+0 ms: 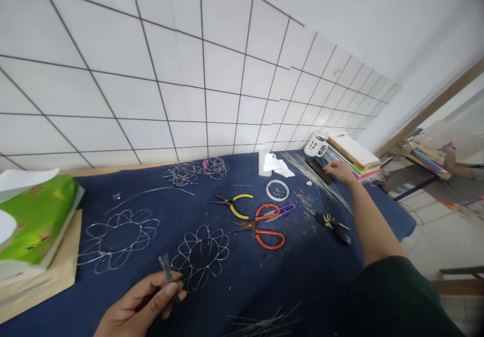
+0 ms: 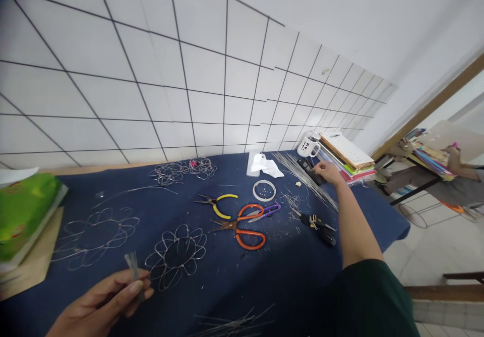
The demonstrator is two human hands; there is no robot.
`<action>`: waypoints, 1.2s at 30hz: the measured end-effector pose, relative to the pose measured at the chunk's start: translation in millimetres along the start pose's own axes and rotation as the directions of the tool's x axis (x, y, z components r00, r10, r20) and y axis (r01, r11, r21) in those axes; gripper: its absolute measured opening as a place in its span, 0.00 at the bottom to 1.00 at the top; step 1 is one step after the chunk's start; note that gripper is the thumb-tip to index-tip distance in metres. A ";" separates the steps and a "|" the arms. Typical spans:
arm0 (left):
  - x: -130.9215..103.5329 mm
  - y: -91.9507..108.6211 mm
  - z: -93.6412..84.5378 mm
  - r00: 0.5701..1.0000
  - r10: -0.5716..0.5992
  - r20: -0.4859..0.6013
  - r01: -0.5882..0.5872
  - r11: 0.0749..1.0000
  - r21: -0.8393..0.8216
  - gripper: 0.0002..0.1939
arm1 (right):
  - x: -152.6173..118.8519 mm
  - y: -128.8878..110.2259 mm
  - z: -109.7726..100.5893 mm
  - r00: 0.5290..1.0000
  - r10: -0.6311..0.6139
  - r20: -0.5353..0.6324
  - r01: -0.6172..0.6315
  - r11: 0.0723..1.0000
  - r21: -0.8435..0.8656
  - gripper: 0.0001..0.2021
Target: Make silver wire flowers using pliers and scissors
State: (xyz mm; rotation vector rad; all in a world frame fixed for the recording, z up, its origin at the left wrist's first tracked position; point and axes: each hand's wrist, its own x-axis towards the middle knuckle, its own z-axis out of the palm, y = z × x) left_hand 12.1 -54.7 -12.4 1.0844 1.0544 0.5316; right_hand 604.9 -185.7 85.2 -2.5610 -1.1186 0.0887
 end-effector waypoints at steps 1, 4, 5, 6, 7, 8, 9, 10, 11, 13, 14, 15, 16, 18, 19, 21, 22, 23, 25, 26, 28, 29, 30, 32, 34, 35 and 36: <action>1.0 -0.8 -0.4 1.000 -0.011 -0.001 0.011 1.000 -0.005 0.23 | 0.3 -1.1 -1.9 1.000 -0.007 -0.015 0.007 0.998 0.055 0.12; 2.5 -2.2 -1.0 1.000 -0.028 0.005 0.028 0.999 -0.017 0.23 | 2.3 -5.1 -7.0 0.999 -0.018 -0.045 0.027 0.977 0.210 0.11; 2.7 -2.6 -1.0 1.000 -0.030 0.007 0.030 0.999 -0.021 0.23 | 3.0 -6.6 -8.5 0.998 -0.018 -0.060 0.033 0.965 0.260 0.11; 2.8 -3.1 -1.2 0.999 -0.034 0.004 0.035 0.999 -0.026 0.23 | 3.4 -8.1 -10.0 0.997 -0.016 -0.074 0.038 0.950 0.308 0.11; 3.0 -3.7 -1.4 0.999 -0.039 0.000 0.039 0.999 -0.030 0.22 | 3.5 -9.7 -11.5 0.996 -0.012 -0.088 0.042 0.933 0.357 0.12; 3.2 -4.6 -1.9 0.999 -0.044 -0.004 0.044 0.998 -0.033 0.22 | 3.1 -11.6 -12.9 0.995 -0.006 -0.100 0.046 0.913 0.405 0.14; 3.6 -5.7 -2.5 0.999 -0.046 -0.008 0.046 0.998 -0.033 0.23 | 2.0 -13.9 -14.2 0.994 0.001 -0.110 0.050 0.890 0.453 0.16; 4.2 -7.1 -3.4 0.999 -0.044 -0.008 0.044 0.999 -0.031 0.23 | 0.1 -16.8 -15.2 0.993 0.007 -0.116 0.052 0.864 0.500 0.18; 4.9 -8.5 -4.4 0.999 -0.041 -0.005 0.041 0.999 -0.028 0.23 | -2.6 -20.5 -15.7 0.993 0.012 -0.115 0.053 0.836 0.546 0.19; 6.3 -11.2 -6.5 0.999 -0.036 0.012 0.036 0.999 -0.023 0.23 | -11.0 -31.0 -14.4 0.996 0.011 -0.093 0.050 0.774 0.631 0.20; 6.9 -12.1 -7.2 0.999 -0.036 0.021 0.036 0.999 -0.023 0.22 | -16.7 -38.2 -12.1 0.997 0.003 -0.071 0.045 0.741 0.670 0.20; 7.1 -12.5 -7.6 0.999 -0.036 0.032 0.037 0.999 -0.022 0.22 | -23.3 -46.8 -8.7 0.999 -0.009 -0.045 0.038 0.708 0.705 0.19; 6.9 -12.4 -7.5 0.999 -0.032 0.043 0.033 0.999 -0.021 0.22 | -30.8 -56.9 -4.0 0.999 -0.027 -0.017 0.031 0.675 0.737 0.18; 5.0 -10.2 -5.8 0.998 -0.005 0.059 0.006 1.000 -0.012 0.21 | -47.7 -81.5 8.7 0.996 -0.073 0.041 0.012 0.608 0.794 0.17; 3.3 -8.1 -4.4 0.998 0.016 0.067 -0.016 1.000 -0.003 0.21 | -56.8 -95.8 16.4 0.992 -0.102 0.071 0.001 0.577 0.817 0.17; -1.5 -2.1 -0.8 0.994 0.063 0.084 -0.065 0.998 0.021 0.20 | -75.7 -127.6 33.6 0.976 -0.171 0.135 -0.028 0.517 0.856 0.17; -4.4 1.6 1.2 0.992 0.082 0.091 -0.086 0.996 0.033 0.19 | -85.3 -144.6 42.6 0.964 -0.209 0.167 -0.045 0.491 0.870 0.17; -7.4 5.6 3.1 0.990 0.098 0.100 -0.103 0.994 0.042 0.18 | -94.8 -162.0 51.5 0.948 -0.247 0.199 -0.063 0.467 0.882 0.16; -13.3 13.9 6.5 0.987 0.110 0.119 -0.117 0.991 0.056 0.17 | -113.2 -196.7 68.6 0.912 -0.322 0.253 -0.098 0.428 0.899 0.13; -15.8 17.9 7.6 0.984 0.126 0.122 -0.133 0.990 0.053 0.16 | -122.0 -213.7 76.4 0.891 -0.361 0.276 -0.114 0.412 0.904 0.12; -19.1 25.4 8.1 0.974 0.179 0.137 -0.185 0.982 0.033 0.14 | -138.3 -245.8 90.2 0.844 -0.434 0.314 -0.137 0.392 0.910 0.10; -19.6 28.6 7.1 0.970 0.207 0.128 -0.211 0.977 0.024 0.13 | -145.7 -260.8 96.1 0.821 -0.468 0.327 -0.142 0.388 0.911 0.09; -19.1 31.7 5.2 0.965 0.232 0.120 -0.236 0.972 0.018 0.13 | -152.4 -275.1 101.4 0.799 -0.498 0.336 -0.143 0.385 0.912 0.08; -15.7 37.3 -1.4 0.951 0.286 0.116 -0.290 0.957 0.014 0.12 | -164.1 -302.0 110.3 0.755 -0.553 0.352 -0.145 0.382 0.913 0.06; -9.7 42.8 -11.6 0.938 0.321 0.134 -0.327 0.945 0.026 0.11 | -174.1 -326.8 117.1 0.705 -0.604 0.373 -0.157 0.380 0.912 0.06; -6.2 45.5 -17.8 0.934 0.325 0.149 -0.334 0.942 0.041 0.11 | -178.8 -338.6 119.8 0.678 -0.627 0.383 -0.159 0.384 0.910 0.06; -2.6 48.0 -24.6 0.931 0.324 0.169 -0.337 0.940 0.056 0.10 | -183.4 -349.9 122.2 0.653 -0.649 0.390 -0.152 0.392 0.907 0.05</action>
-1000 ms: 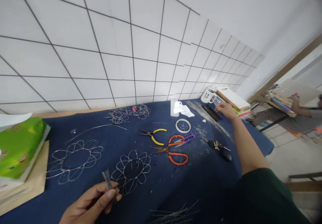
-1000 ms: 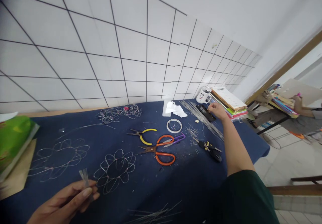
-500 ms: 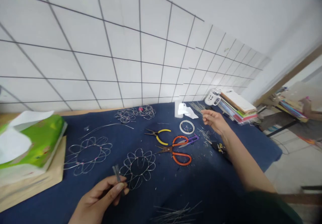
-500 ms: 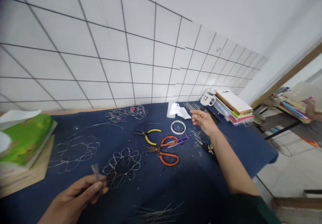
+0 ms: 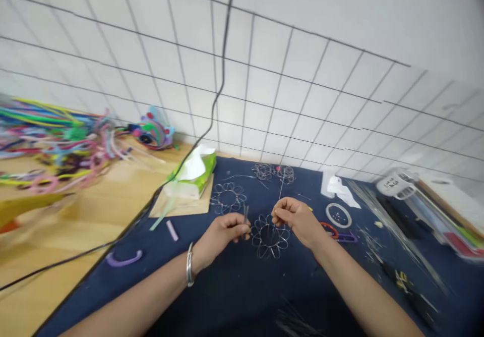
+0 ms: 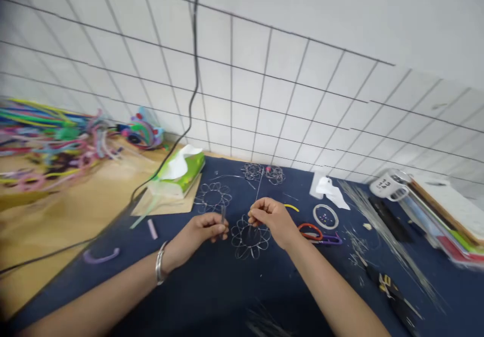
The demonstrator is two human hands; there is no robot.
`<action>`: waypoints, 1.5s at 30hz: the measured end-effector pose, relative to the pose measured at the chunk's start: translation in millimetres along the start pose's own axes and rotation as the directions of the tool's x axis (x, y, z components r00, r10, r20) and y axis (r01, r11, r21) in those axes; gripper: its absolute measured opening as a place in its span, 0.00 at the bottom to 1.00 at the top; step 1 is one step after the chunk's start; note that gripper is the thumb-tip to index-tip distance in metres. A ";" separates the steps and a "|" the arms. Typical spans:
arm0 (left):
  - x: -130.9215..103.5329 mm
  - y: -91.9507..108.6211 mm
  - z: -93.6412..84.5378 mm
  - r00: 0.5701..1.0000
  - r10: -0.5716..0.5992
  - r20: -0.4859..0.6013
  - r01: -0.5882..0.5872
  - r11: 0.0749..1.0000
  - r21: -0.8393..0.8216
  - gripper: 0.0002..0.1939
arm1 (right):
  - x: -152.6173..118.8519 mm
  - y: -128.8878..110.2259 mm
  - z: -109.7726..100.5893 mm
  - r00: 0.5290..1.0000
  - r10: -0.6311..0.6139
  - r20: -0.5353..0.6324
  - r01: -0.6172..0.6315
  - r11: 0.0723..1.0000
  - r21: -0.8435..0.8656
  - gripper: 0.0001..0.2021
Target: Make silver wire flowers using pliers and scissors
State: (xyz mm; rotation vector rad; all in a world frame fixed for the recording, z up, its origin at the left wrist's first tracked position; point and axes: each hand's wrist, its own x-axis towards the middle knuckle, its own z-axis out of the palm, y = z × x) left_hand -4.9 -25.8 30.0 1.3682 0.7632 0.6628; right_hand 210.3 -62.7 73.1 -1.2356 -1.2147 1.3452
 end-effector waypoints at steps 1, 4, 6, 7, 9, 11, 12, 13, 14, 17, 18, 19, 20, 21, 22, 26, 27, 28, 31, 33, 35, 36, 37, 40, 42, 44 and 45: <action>2.8 0.5 -7.9 1.000 0.011 0.028 -0.011 1.000 0.024 0.10 | 5.0 -1.5 10.7 1.000 -0.003 0.029 0.003 1.000 -0.021 0.05; 9.2 -0.2 -31.7 0.987 0.039 0.157 -0.054 0.994 0.093 0.09 | 18.1 -3.3 39.2 0.995 -0.053 0.081 0.065 0.987 -0.147 0.04; 11.8 -2.4 -45.4 0.974 0.059 0.217 -0.089 0.988 0.129 0.08 | 24.4 -1.3 54.2 0.989 -0.113 0.098 0.134 0.961 -0.243 0.04; 12.8 -3.8 -51.0 0.969 0.074 0.235 -0.107 0.986 0.131 0.08 | 26.4 0.5 60.3 0.985 -0.144 0.097 0.166 0.943 -0.289 0.04; 14.4 -7.0 -59.3 0.956 0.097 0.276 -0.138 0.981 0.136 0.08 | 27.9 4.8 69.5 0.979 -0.194 0.069 0.206 0.905 -0.373 0.03; 16.1 -10.4 -64.1 0.951 0.112 0.287 -0.161 0.975 0.155 0.08 | 26.6 8.1 74.5 0.973 -0.230 0.025 0.219 0.878 -0.425 0.03; 17.0 -12.2 -65.5 0.950 0.111 0.293 -0.166 0.972 0.169 0.08 | 25.4 8.9 75.5 0.970 -0.242 0.011 0.222 0.872 -0.436 0.04; 17.9 -14.0 -66.5 0.948 0.105 0.300 -0.165 0.969 0.183 0.08 | 24.1 8.9 75.8 0.968 -0.251 0.002 0.227 0.869 -0.440 0.04; 18.8 -15.8 -67.2 0.945 0.092 0.313 -0.159 0.968 0.195 0.09 | 22.8 8.3 75.4 0.965 -0.260 0.000 0.233 0.865 -0.444 0.05; 20.7 -20.8 -67.8 0.938 0.055 0.341 -0.132 0.970 0.205 0.09 | 19.8 4.9 73.2 0.955 -0.295 -0.012 0.254 0.841 -0.479 0.07; 21.0 -22.2 -67.5 0.939 0.052 0.341 -0.127 0.971 0.202 0.09 | 19.2 4.1 72.9 0.952 -0.307 -0.015 0.260 0.830 -0.494 0.07; 21.2 -23.5 -67.2 0.939 0.054 0.338 -0.126 0.972 0.196 0.08 | 18.8 3.9 73.1 0.948 -0.318 -0.016 0.267 0.820 -0.506 0.06; 21.2 -24.6 -66.7 0.940 0.058 0.335 -0.128 0.973 0.192 0.08 | 18.5 4.2 73.6 0.944 -0.329 -0.010 0.276 0.810 -0.517 0.06; 21.1 -25.5 -66.2 0.941 0.063 0.332 -0.132 0.973 0.190 0.08 | 18.4 5.0 74.5 0.940 -0.340 -0.001 0.289 0.799 -0.527 0.06; 21.0 -26.2 -65.7 0.942 0.067 0.329 -0.136 0.972 0.193 0.08 | 18.3 6.2 75.6 0.936 -0.353 0.011 0.302 0.786 -0.539 0.05; 20.6 -26.8 -64.4 0.947 0.075 0.313 -0.161 0.953 0.257 0.07 | 17.4 9.0 79.2 0.916 -0.399 0.049 0.349 0.729 -0.588 0.04; 20.6 -26.6 -64.4 0.946 0.077 0.313 -0.168 0.947 0.275 0.07 | 16.8 8.5 79.6 0.911 -0.408 0.056 0.359 0.720 -0.594 0.03; 20.7 -26.3 -64.5 0.946 0.081 0.314 -0.176 0.941 0.288 0.07 | 16.2 7.6 79.7 0.907 -0.416 0.064 0.369 0.713 -0.596 0.03; 21.4 -26.3 -65.8 0.949 0.099 0.298 -0.192 0.935 0.299 0.07 | 15.1 4.8 79.7 0.890 -0.450 0.069 0.399 0.699 -0.593 0.03; 22.5 -27.6 -67.3 0.954 0.119 0.275 -0.204 0.929 0.308 0.07 | 15.8 4.9 79.8 0.881 -0.467 0.069 0.413 0.693 -0.591 0.03; 23.9 -29.5 -69.2 0.954 0.135 0.268 -0.222 0.918 0.329 0.07 | 17.7 6.8 80.1 0.880 -0.470 0.068 0.415 0.693 -0.589 0.03; 24.6 -30.6 -70.2 0.951 0.140 0.275 -0.232 0.912 0.337 0.07 | 18.8 8.2 80.3 0.882 -0.466 0.066 0.412 0.697 -0.587 0.03; 25.3 -31.6 -71.2 0.947 0.145 0.286 -0.242 0.908 0.342 0.07 | 19.9 9.6 80.4 0.885 -0.462 0.062 0.407 0.702 -0.585 0.03; 27.3 -33.7 -73.8 0.936 0.150 0.318 -0.257 0.910 0.326 0.07 | 21.7 12.6 80.8 0.884 -0.465 0.048 0.406 0.713 -0.572 0.03; 28.4 -34.2 -75.2 0.935 0.142 0.324 -0.248 0.916 0.315 0.07 | 22.1 13.6 81.1 0.878 -0.476 0.042 0.413 0.711 -0.569 0.02; 29.2 -34.4 -76.1 0.939 0.126 0.320 -0.229 0.923 0.308 0.08 | 22.4 14.2 81.4 0.875 -0.483 0.041 0.418 0.707 -0.570 0.02; 29.4 -34.5 -76.5 0.940 0.120 0.320 -0.221 0.927 0.304 0.08 | 22.8 14.3 81.6 0.873 -0.485 0.042 0.419 0.704 -0.573 0.02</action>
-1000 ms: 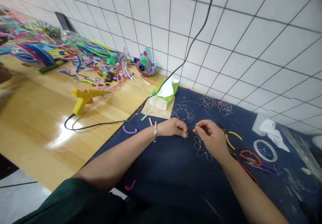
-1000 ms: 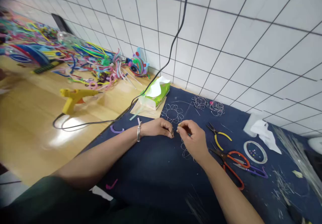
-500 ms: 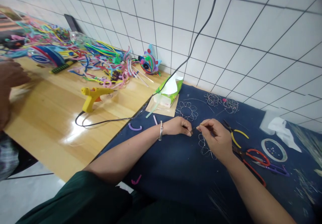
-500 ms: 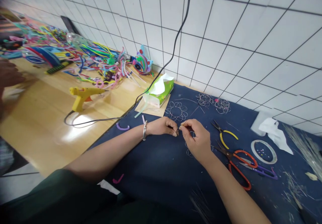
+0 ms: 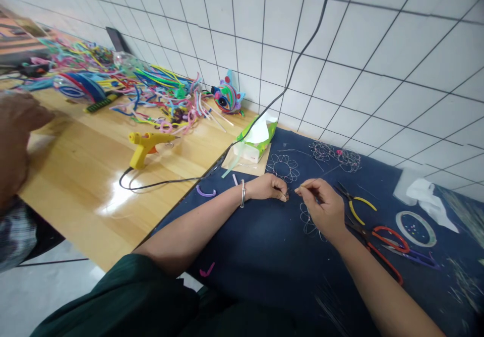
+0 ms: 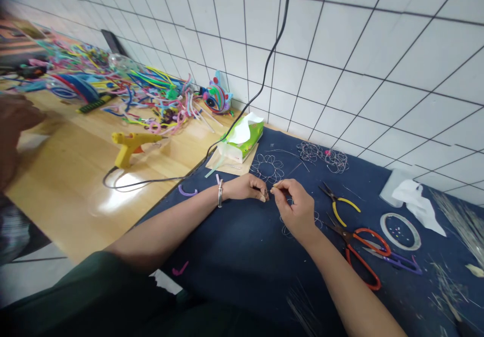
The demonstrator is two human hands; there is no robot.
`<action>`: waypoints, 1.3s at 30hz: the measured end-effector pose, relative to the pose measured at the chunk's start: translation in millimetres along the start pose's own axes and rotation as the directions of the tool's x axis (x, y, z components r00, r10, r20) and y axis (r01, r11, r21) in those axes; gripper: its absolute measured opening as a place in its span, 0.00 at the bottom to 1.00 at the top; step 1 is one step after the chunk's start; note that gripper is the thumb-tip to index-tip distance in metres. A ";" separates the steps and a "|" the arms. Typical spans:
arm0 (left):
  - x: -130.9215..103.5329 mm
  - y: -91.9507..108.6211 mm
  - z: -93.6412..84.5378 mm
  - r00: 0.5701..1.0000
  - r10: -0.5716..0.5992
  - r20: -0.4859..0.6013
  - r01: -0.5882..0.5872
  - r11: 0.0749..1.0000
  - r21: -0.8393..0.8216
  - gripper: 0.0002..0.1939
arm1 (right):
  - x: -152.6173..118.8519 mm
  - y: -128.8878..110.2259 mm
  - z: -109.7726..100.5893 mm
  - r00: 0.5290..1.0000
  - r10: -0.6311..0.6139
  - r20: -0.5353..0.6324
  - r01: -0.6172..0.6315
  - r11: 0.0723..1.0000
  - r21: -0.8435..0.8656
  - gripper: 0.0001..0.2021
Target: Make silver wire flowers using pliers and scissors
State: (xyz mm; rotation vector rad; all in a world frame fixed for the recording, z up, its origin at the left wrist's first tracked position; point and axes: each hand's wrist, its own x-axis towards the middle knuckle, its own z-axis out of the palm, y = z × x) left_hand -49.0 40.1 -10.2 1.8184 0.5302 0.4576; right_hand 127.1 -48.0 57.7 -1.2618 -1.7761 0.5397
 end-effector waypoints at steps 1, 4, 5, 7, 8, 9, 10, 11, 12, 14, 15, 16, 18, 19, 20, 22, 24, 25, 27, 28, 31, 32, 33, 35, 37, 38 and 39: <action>0.1 -0.2 -0.3 1.000 -0.002 0.004 0.002 1.000 -0.008 0.08 | 0.3 0.2 0.2 1.000 -0.004 0.000 0.004 1.000 -0.004 0.02; -0.1 -0.8 -0.8 1.000 0.006 0.014 -0.006 1.000 -0.025 0.08 | 1.5 0.5 0.3 1.000 -0.026 -0.003 0.026 1.000 -0.010 0.02; -0.2 -1.0 -0.9 1.000 0.010 0.013 -0.009 1.000 -0.027 0.08 | 1.9 0.6 0.3 0.999 -0.037 -0.002 0.037 0.999 -0.013 0.02; -0.4 -1.3 -0.8 1.000 0.009 0.007 -0.009 1.000 -0.028 0.08 | 2.3 0.7 0.4 0.998 -0.060 0.000 0.060 0.998 -0.018 0.02; -0.4 -1.4 -0.8 1.000 0.005 0.003 -0.005 1.000 -0.028 0.08 | 2.4 0.8 0.6 0.998 -0.070 0.000 0.070 0.997 -0.021 0.03; -0.4 -1.3 -0.8 1.000 -0.001 0.000 0.001 1.000 -0.028 0.08 | 2.5 0.9 0.9 0.997 -0.080 -0.002 0.080 0.997 -0.023 0.03; -0.4 -1.1 -0.7 1.000 -0.008 -0.001 0.008 1.000 -0.029 0.08 | 2.5 1.0 1.3 0.996 -0.089 -0.005 0.088 0.996 -0.027 0.03; -0.4 -0.9 -0.7 1.000 -0.013 -0.001 0.013 0.999 -0.030 0.08 | 2.5 1.2 1.7 0.995 -0.097 -0.008 0.097 0.995 -0.032 0.03; -0.4 -0.5 -0.7 1.000 -0.017 0.002 0.017 0.999 -0.031 0.09 | 2.4 1.4 2.2 0.994 -0.105 -0.010 0.105 0.994 -0.037 0.03; -0.5 0.3 -0.7 1.000 -0.023 0.003 0.024 0.999 -0.034 0.09 | 2.5 1.7 3.2 0.993 -0.120 -0.012 0.120 0.992 -0.044 0.03; -0.6 0.7 -0.7 1.000 -0.028 0.001 0.028 0.999 -0.034 0.09 | 2.6 1.7 3.7 0.992 -0.124 -0.012 0.124 0.991 -0.046 0.03; -0.8 1.0 -0.6 0.999 -0.036 -0.004 0.035 0.999 -0.032 0.09 | 2.8 1.7 4.2 0.992 -0.124 -0.010 0.123 0.991 -0.048 0.03; -1.0 1.3 -0.5 0.999 -0.049 -0.017 0.049 0.998 -0.026 0.09 | 3.9 1.1 4.9 0.994 -0.111 -0.004 0.111 0.993 -0.050 0.04; -1.0 1.3 -0.4 0.999 -0.049 -0.021 0.049 0.999 -0.024 0.09 | 4.9 0.8 5.2 0.995 -0.100 0.002 0.100 0.994 -0.050 0.04; -1.0 1.3 -0.2 0.999 -0.044 -0.023 0.043 0.999 -0.023 0.09 | 6.3 0.3 5.4 0.996 -0.088 0.010 0.089 0.995 -0.047 0.04; -0.8 1.3 0.2 0.999 -0.026 -0.021 0.026 0.999 -0.023 0.09 | 9.8 -0.5 5.5 0.997 -0.076 0.017 0.076 0.996 -0.039 0.05; -0.5 1.5 0.6 1.000 -0.017 -0.016 0.016 1.000 -0.017 0.09 | 14.0 -1.0 5.0 0.996 -0.081 0.030 0.082 0.996 -0.036 0.05; -0.4 1.9 0.8 1.000 -0.018 -0.015 0.017 1.000 -0.012 0.08 | 16.0 -1.0 4.5 0.995 -0.088 0.036 0.090 0.995 -0.037 0.05; -0.2 3.0 0.9 1.000 -0.019 -0.009 0.019 1.000 0.000 0.08 | 19.3 -0.9 3.0 0.994 -0.097 0.055 0.100 0.994 -0.043 0.05; -0.2 3.8 0.9 1.000 -0.015 -0.004 0.015 1.000 0.009 0.08 | 20.5 -0.6 2.1 0.994 -0.093 0.064 0.097 0.994 -0.046 0.04; -0.1 6.1 1.1 1.000 0.014 0.020 -0.014 0.999 0.039 0.07 | 21.9 0.7 -0.8 0.996 -0.051 0.077 0.054 0.998 -0.040 0.04; 0.0 6.6 1.4 0.999 0.025 0.022 -0.026 0.998 0.049 0.07 | 21.8 1.2 -1.7 0.996 -0.033 0.078 0.036 0.999 -0.032 0.04; 0.1 6.8 1.8 0.999 0.034 0.021 -0.036 0.998 0.056 0.07 | 21.6 1.6 -2.6 0.997 -0.018 0.080 0.020 1.000 -0.022 0.04; 0.2 6.6 3.1 0.999 0.044 0.014 -0.045 0.997 0.059 0.06 | 20.8 2.3 -4.4 0.996 0.002 0.090 -0.001 1.000 -0.004 0.05; 0.2 6.1 4.5 0.999 0.040 0.010 -0.041 0.997 0.059 0.05 | 20.0 2.5 -6.3 0.995 0.008 0.104 -0.008 1.000 -0.002 0.05; 0.2 5.9 5.2 0.999 0.035 0.011 -0.036 0.997 0.061 0.05 | 19.4 2.5 -7.4 0.994 0.009 0.113 -0.008 1.000 -0.008 0.05; 0.1 5.8 5.8 0.999 0.031 0.012 -0.032 0.997 0.065 0.05 | 18.8 2.5 -8.7 0.992 0.010 0.124 -0.008 1.000 -0.017 0.06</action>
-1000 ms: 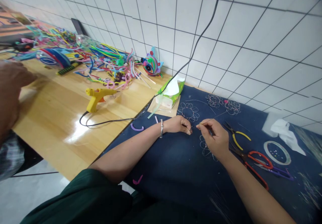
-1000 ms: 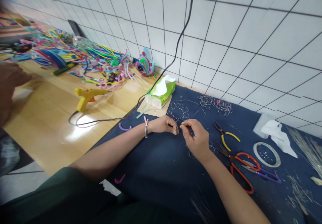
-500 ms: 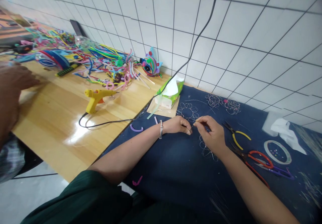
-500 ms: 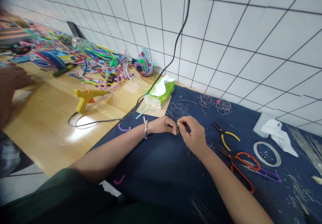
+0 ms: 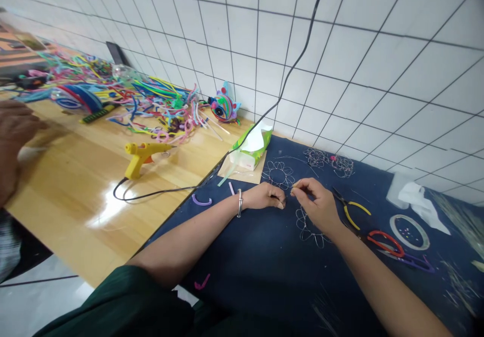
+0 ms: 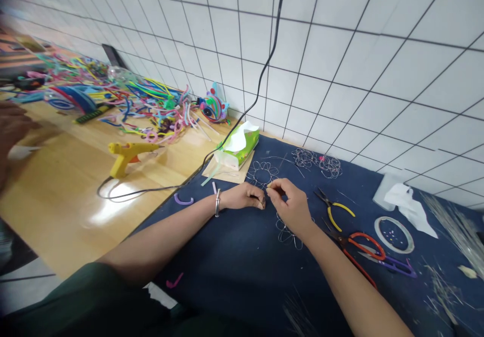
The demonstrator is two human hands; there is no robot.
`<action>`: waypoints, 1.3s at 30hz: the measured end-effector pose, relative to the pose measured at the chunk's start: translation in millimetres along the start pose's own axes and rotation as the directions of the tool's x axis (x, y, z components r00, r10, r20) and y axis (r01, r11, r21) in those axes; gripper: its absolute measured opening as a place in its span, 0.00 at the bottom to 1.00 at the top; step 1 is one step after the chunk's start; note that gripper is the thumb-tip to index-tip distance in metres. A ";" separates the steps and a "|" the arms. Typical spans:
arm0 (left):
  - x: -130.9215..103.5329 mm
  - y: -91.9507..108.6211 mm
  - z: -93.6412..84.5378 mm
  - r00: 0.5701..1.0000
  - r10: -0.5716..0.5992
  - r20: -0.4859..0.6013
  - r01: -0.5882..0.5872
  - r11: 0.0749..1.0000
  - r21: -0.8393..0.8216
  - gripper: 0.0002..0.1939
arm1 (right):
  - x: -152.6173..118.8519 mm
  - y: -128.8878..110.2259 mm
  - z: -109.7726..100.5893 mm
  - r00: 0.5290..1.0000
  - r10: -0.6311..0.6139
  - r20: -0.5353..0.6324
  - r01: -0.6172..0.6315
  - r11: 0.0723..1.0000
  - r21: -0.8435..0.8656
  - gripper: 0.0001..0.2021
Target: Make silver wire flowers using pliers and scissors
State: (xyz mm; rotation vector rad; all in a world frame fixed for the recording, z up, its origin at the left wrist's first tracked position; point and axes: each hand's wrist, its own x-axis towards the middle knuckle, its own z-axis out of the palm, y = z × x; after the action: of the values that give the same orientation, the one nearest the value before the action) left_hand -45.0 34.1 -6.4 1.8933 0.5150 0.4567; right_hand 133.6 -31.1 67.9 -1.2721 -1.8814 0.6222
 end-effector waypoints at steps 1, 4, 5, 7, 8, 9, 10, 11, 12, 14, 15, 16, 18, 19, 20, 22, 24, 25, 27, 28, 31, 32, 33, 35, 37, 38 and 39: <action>0.0 0.1 0.4 1.000 0.000 0.002 0.000 1.000 0.006 0.05 | -1.0 0.1 -1.3 1.000 0.003 0.011 -0.003 1.000 -0.012 0.06; 0.0 1.6 0.9 1.000 0.013 0.013 -0.014 0.999 0.028 0.06 | -7.2 1.4 -7.6 0.999 0.017 0.033 -0.014 0.997 -0.079 0.07; 0.0 2.3 0.8 1.000 0.015 0.015 -0.015 0.999 0.038 0.06 | -10.9 2.7 -11.0 0.999 0.020 0.039 -0.015 0.994 -0.112 0.06; 0.0 3.8 0.8 1.000 0.010 0.014 -0.011 0.998 0.058 0.06 | -21.8 7.4 -21.3 0.998 0.021 0.064 -0.009 0.982 -0.188 0.06; -0.1 4.4 0.9 1.000 0.007 0.012 -0.008 0.998 0.067 0.07 | -29.4 11.4 -28.6 0.996 0.022 0.085 -0.002 0.974 -0.227 0.06; -0.2 4.9 1.1 1.000 0.007 0.011 -0.007 0.997 0.076 0.07 | -38.4 16.6 -37.6 0.994 0.024 0.104 0.005 0.963 -0.270 0.06; -0.3 5.3 1.4 1.000 0.007 0.013 -0.009 0.996 0.084 0.07 | -48.9 23.2 -48.4 0.993 0.028 0.116 0.010 0.948 -0.317 0.07; -0.5 5.5 1.9 1.000 0.010 0.016 -0.011 0.996 0.091 0.07 | -60.9 31.2 -60.9 0.990 0.041 0.133 0.011 0.931 -0.365 0.07; -0.6 5.5 2.6 1.000 0.012 0.015 -0.013 0.995 0.098 0.07 | -74.3 40.3 -75.2 0.988 0.063 0.142 0.000 0.913 -0.409 0.08; -0.7 5.3 4.1 1.000 0.013 0.020 -0.015 0.993 0.115 0.07 | -105.3 60.2 -107.6 0.980 0.129 0.153 -0.036 0.866 -0.499 0.10; -0.5 5.0 4.8 1.000 0.006 0.017 -0.008 0.992 0.124 0.07 | -122.4 70.0 -124.6 0.978 0.167 0.125 -0.071 0.829 -0.554 0.10; -0.1 4.7 5.3 1.000 -0.007 0.019 0.004 0.991 0.132 0.07 | -140.1 79.0 -141.2 0.972 0.215 0.091 -0.117 0.785 -0.609 0.11; 1.1 4.3 6.0 0.999 -0.025 0.033 0.020 0.989 0.144 0.08 | -175.3 92.6 -169.5 0.957 0.291 0.018 -0.200 0.700 -0.685 0.13; 1.7 4.3 6.3 0.999 -0.025 0.042 0.019 0.989 0.146 0.08 | -191.1 96.8 -179.5 0.946 0.324 -0.017 -0.239 0.661 -0.711 0.13; 2.4 4.6 6.6 0.998 -0.026 0.052 0.018 0.989 0.144 0.08 | -204.9 99.4 -186.2 0.936 0.347 -0.052 -0.273 0.627 -0.729 0.14; 3.3 5.3 7.5 0.998 -0.035 0.056 0.027 0.990 0.139 0.08 | -223.5 100.9 -188.5 0.928 0.357 -0.103 -0.312 0.597 -0.739 0.13; 3.7 6.2 8.9 0.998 -0.052 0.042 0.045 0.988 0.146 0.09 | -229.1 100.6 -178.5 0.936 0.321 -0.146 -0.320 0.596 -0.736 0.13; 3.6 6.8 9.7 0.998 -0.056 0.031 0.051 0.987 0.152 0.09 | -227.5 100.9 -170.7 0.941 0.303 -0.152 -0.312 0.599 -0.738 0.14; 3.1 8.2 11.4 0.998 -0.053 0.022 0.048 0.986 0.161 0.08 | -218.2 104.2 -153.9 0.954 0.281 -0.110 -0.264 0.604 -0.752 0.17; 2.7 8.9 12.2 0.999 -0.038 0.011 0.036 0.986 0.162 0.08 | -211.9 107.1 -146.6 0.960 0.271 -0.066 -0.224 0.608 -0.762 0.19; 1.8 11.5 14.3 0.999 -0.007 -0.034 0.014 0.981 0.195 0.08 | -193.0 118.1 -135.1 0.970 0.228 0.086 -0.077 0.621 -0.780 0.24; 1.5 12.6 14.9 0.999 -0.004 -0.052 0.015 0.977 0.214 0.08 | -188.0 121.1 -134.9 0.967 0.220 0.131 -0.035 0.620 -0.784 0.25; 1.3 14.0 15.5 0.998 0.002 -0.064 0.013 0.974 0.227 0.08 | -184.0 123.3 -136.0 0.960 0.220 0.172 -0.001 0.619 -0.786 0.27; 0.6 17.9 16.8 0.995 0.032 -0.093 -0.011 0.975 0.222 0.07 | -179.0 124.9 -139.7 0.943 0.231 0.240 0.050 0.616 -0.787 0.32; -0.5 23.1 18.1 0.993 0.061 -0.103 -0.039 0.978 0.207 0.07 | -177.0 123.2 -141.4 0.932 0.244 0.270 0.071 0.604 -0.794 0.34; -1.2 25.8 18.8 0.992 0.067 -0.109 -0.044 0.978 0.202 0.08 | -176.5 121.7 -140.7 0.933 0.247 0.262 0.067 0.594 -0.801 0.35; -1.9 28.5 19.5 0.991 0.065 -0.113 -0.042 0.980 0.195 0.08 | -176.0 120.0 -139.0 0.937 0.250 0.244 0.055 0.583 -0.810 0.34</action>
State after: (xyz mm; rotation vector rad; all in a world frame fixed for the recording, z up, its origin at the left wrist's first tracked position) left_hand -32.1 8.5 13.1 2.0785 0.6054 0.5750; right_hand 348.6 -150.8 3.7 -1.9511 -2.5353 -0.0508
